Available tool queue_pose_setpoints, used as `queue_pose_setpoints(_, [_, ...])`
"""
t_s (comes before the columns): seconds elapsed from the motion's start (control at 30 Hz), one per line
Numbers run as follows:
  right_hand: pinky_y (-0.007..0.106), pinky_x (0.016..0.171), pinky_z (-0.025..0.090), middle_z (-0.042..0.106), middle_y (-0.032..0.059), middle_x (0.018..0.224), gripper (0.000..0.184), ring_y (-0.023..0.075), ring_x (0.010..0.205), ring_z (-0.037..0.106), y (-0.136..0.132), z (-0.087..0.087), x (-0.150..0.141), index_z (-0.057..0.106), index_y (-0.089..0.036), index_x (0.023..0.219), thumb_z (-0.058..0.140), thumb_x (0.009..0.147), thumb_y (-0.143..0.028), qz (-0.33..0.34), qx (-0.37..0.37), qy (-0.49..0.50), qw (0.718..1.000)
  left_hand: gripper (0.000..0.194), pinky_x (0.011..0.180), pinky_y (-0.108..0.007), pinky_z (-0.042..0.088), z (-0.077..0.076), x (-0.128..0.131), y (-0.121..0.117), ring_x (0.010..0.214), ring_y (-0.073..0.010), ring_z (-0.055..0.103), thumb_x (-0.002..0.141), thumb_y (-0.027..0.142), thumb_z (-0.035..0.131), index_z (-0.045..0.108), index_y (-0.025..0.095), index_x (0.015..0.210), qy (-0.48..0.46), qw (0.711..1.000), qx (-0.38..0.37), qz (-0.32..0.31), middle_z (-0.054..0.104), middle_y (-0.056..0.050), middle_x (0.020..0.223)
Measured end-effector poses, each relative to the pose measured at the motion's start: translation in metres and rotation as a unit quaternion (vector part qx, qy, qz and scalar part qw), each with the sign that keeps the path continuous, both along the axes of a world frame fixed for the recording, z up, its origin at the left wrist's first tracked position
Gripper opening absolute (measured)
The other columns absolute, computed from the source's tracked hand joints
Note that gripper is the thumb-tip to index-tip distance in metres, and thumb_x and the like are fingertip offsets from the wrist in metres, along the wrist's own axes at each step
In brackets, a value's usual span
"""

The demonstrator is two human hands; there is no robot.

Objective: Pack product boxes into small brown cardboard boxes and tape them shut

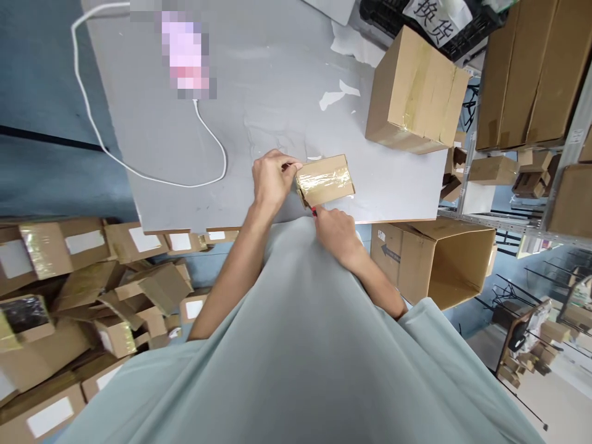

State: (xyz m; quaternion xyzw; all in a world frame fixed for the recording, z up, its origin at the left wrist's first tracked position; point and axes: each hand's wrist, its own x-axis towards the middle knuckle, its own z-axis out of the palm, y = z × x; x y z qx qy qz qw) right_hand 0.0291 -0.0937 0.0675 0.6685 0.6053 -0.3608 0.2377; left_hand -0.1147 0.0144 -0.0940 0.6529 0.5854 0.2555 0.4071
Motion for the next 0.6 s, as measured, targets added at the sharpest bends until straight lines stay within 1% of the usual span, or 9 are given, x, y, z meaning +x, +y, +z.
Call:
queue_pose_setpoints(0.07, [0.042, 0.104, 0.064, 0.086, 0.0187, 0.135, 0.045, 0.0334, 0.125, 0.084, -0.001, 0.010, 0.022, 0.066, -0.022, 0.163, 0.042, 0.126, -0.030, -0.029, 0.017, -0.009, 0.999, 0.018, 0.104, -0.045, 0.062, 0.003, -0.001, 0.000, 0.102, -0.0287, 0.078, 0.105, 0.038, 0.071, 0.087, 0.029, 0.106, 0.008, 1.000, -0.001, 0.001, 0.084, -0.008, 0.113])
queue_pose_setpoints(0.13, [0.040, 0.102, 0.061, 0.087, 0.0168, 0.134, 0.047, 0.0335, 0.124, 0.083, -0.001, 0.013, 0.048, 0.063, -0.025, 0.168, 0.041, 0.127, -0.034, -0.071, 0.043, -0.031, 0.996, 0.021, 0.112, -0.049, 0.061, 0.010, 0.003, -0.001, 0.115, -0.0323, 0.077, 0.105, 0.039, 0.072, 0.087, 0.029, 0.117, 0.023, 0.999, 0.022, -0.006, 0.083, -0.009, 0.123])
queue_pose_setpoints(0.2, [0.038, 0.102, 0.059, 0.088, 0.0152, 0.135, 0.047, 0.0327, 0.124, 0.083, -0.001, 0.008, 0.075, 0.062, -0.026, 0.168, 0.039, 0.128, -0.035, -0.105, 0.074, -0.047, 0.991, 0.029, 0.125, -0.056, 0.054, 0.019, 0.014, -0.006, 0.135, -0.0365, 0.071, 0.106, 0.039, 0.071, 0.084, 0.030, 0.131, 0.038, 0.997, 0.066, -0.031, 0.080, -0.011, 0.140])
queue_pose_setpoints(0.23, [0.036, 0.101, 0.057, 0.088, 0.0142, 0.135, 0.047, 0.0324, 0.124, 0.082, 0.000, 0.002, 0.086, 0.063, -0.026, 0.167, 0.038, 0.128, -0.035, -0.117, 0.087, -0.051, 0.988, 0.032, 0.131, -0.060, 0.049, 0.024, 0.023, -0.009, 0.145, -0.0381, 0.067, 0.106, 0.039, 0.071, 0.083, 0.031, 0.135, 0.043, 0.994, 0.088, -0.054, 0.078, -0.010, 0.148])
queue_pose_setpoints(0.3, [0.035, 0.100, 0.056, 0.089, 0.0125, 0.134, 0.046, 0.0319, 0.123, 0.082, 0.000, -0.010, 0.105, 0.065, -0.027, 0.165, 0.036, 0.129, -0.036, -0.131, 0.107, -0.048, 0.985, 0.032, 0.141, -0.067, 0.037, 0.031, 0.041, -0.018, 0.159, -0.0401, 0.058, 0.107, 0.041, 0.070, 0.082, 0.034, 0.137, 0.050, 0.985, 0.117, -0.114, 0.075, -0.008, 0.156])
queue_pose_setpoints(0.37, [0.033, 0.099, 0.054, 0.089, 0.0115, 0.134, 0.046, 0.0312, 0.122, 0.083, 0.001, -0.021, 0.116, 0.065, -0.028, 0.164, 0.035, 0.129, -0.037, -0.134, 0.119, -0.035, 0.983, 0.032, 0.145, -0.073, 0.026, 0.034, 0.059, -0.027, 0.166, -0.0426, 0.051, 0.106, 0.047, 0.073, 0.083, 0.035, 0.135, 0.058, 0.975, 0.125, -0.172, 0.074, -0.007, 0.159])
queue_pose_setpoints(0.43, [0.032, 0.099, 0.054, 0.089, 0.0105, 0.135, 0.047, 0.0305, 0.121, 0.083, 0.003, -0.028, 0.120, 0.065, -0.029, 0.164, 0.035, 0.129, -0.037, -0.130, 0.129, -0.017, 0.983, 0.039, 0.145, -0.079, 0.018, 0.032, 0.070, -0.033, 0.169, -0.0467, 0.047, 0.102, 0.051, 0.079, 0.082, 0.035, 0.137, 0.067, 0.969, 0.121, -0.205, 0.073, -0.008, 0.161])
queue_pose_setpoints(0.53, [0.032, 0.097, 0.055, 0.089, 0.0088, 0.135, 0.047, 0.0305, 0.120, 0.083, 0.010, -0.034, 0.119, 0.062, -0.032, 0.166, 0.034, 0.129, -0.040, -0.123, 0.134, 0.004, 0.983, 0.055, 0.143, -0.085, 0.016, 0.024, 0.072, -0.036, 0.172, -0.0528, 0.044, 0.094, 0.054, 0.088, 0.080, 0.035, 0.146, 0.078, 0.966, 0.111, -0.218, 0.069, -0.011, 0.167])
queue_pose_setpoints(0.6, [0.032, 0.097, 0.056, 0.088, 0.0085, 0.136, 0.048, 0.0306, 0.121, 0.083, 0.015, -0.038, 0.117, 0.060, -0.033, 0.169, 0.034, 0.129, -0.040, -0.118, 0.131, 0.010, 0.984, 0.061, 0.143, -0.086, 0.017, 0.019, 0.069, -0.035, 0.172, -0.0545, 0.043, 0.091, 0.052, 0.090, 0.079, 0.036, 0.148, 0.079, 0.966, 0.109, -0.220, 0.068, -0.012, 0.169])
